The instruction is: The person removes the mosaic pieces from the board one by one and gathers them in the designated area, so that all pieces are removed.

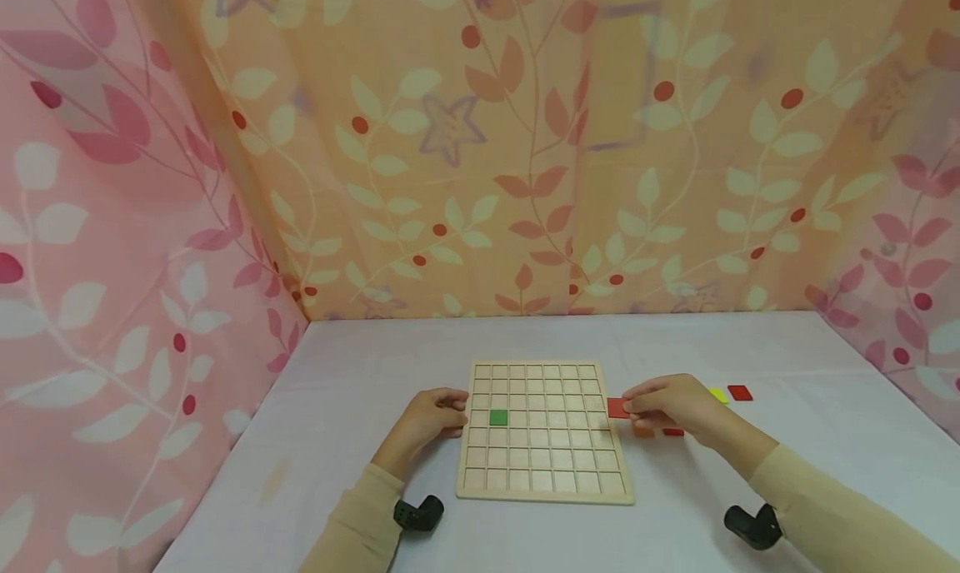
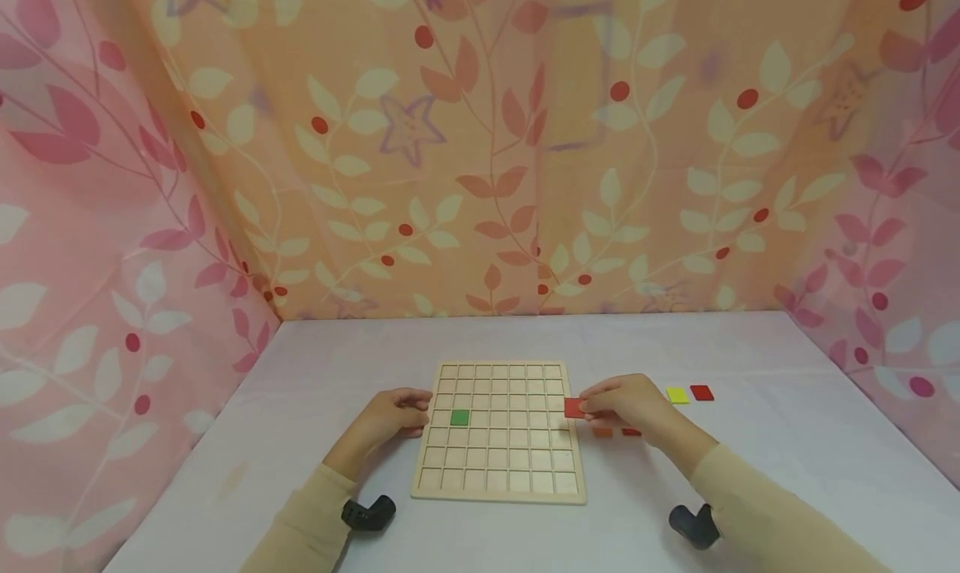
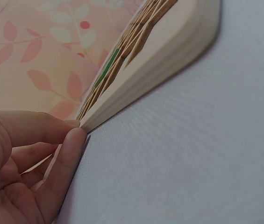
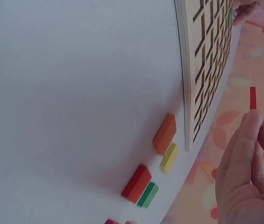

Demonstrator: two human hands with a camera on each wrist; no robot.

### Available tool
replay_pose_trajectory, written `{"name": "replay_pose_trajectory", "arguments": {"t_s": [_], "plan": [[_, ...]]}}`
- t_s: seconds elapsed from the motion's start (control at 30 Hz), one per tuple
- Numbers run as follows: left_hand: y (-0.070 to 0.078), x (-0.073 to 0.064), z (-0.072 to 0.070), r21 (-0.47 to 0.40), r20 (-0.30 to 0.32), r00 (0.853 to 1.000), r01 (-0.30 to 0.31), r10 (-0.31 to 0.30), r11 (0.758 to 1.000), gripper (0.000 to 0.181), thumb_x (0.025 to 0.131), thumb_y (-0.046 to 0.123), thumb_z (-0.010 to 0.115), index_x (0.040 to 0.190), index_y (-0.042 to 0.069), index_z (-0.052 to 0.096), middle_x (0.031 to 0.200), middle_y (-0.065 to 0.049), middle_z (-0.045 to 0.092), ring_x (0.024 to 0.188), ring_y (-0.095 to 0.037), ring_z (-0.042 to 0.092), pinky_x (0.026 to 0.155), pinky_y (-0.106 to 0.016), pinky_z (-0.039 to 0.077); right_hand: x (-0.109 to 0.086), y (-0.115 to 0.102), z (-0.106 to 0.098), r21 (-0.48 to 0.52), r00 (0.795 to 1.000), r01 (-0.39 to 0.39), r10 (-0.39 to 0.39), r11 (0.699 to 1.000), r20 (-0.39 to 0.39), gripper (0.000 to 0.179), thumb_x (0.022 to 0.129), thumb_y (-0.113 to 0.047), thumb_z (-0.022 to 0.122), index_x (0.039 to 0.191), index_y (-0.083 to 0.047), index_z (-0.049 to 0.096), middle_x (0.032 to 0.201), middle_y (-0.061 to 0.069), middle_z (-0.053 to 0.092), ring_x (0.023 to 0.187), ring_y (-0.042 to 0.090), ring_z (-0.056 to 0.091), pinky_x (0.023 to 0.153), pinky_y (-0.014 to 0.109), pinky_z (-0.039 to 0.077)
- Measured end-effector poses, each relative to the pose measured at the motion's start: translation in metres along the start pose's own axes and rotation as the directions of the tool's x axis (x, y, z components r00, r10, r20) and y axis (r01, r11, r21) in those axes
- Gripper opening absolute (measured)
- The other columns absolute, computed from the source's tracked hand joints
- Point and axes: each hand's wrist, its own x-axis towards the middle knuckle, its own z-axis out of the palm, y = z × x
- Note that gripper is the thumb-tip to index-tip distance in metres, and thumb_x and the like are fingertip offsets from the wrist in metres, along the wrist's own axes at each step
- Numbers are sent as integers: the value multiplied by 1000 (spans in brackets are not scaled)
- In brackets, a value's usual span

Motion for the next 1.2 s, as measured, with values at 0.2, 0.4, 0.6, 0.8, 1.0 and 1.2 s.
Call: {"name": "replay_pose_trajectory", "arguments": {"t_s": [0.2,0.4,0.6,0.8,1.0,1.2], "plan": [[1,-2,1,5,-9,1000,-2,2,1000,42,82,-6,70,123,-3,65,101,-9,63,78,-11,61,66,-24,60,-2,7,-17,-16,1000,-11,11,1000,12,37,91,-20,72,116,6,68,88,2,73,77,15,71,74,26,62],[1,-1,1,2,-1,1000,-2,2,1000,41,83,-6,68,124,-4,64,100,-9,63,76,-11,60,66,-24,60,-4,16,-34,47,998,-53,52,997,24,41,92,-18,69,123,9,63,91,4,72,77,15,73,76,27,62],[0,0,0,6,3,1000,-3,3,1000,43,82,-7,69,125,-4,64,101,-9,63,78,-11,61,67,-24,60,-6,22,-48,-2,999,-53,53,999,3,40,93,-19,69,121,9,64,91,2,70,74,12,70,74,26,62],[0,0,0,14,-5,1000,5,-5,1000,43,83,-6,70,125,-3,64,102,-10,63,79,-12,62,68,-25,61,-9,29,-63,-9,998,-63,63,998,6,46,93,-20,69,126,11,60,92,1,71,77,14,71,77,29,62],[1,-2,1,16,-9,1000,3,-3,1000,42,83,-7,69,124,-4,65,99,-10,63,78,-12,61,67,-26,61,-9,34,-77,-16,996,-85,85,996,-2,48,92,-24,71,125,9,62,90,1,72,78,16,72,77,27,61],[3,-2,2,10,-15,1000,11,-11,1000,41,83,-7,69,123,-3,65,99,-9,63,77,-11,61,67,-25,60,-12,41,-89,-53,997,-73,73,996,4,43,94,-25,68,121,9,64,92,0,71,81,15,72,77,26,61]]}}
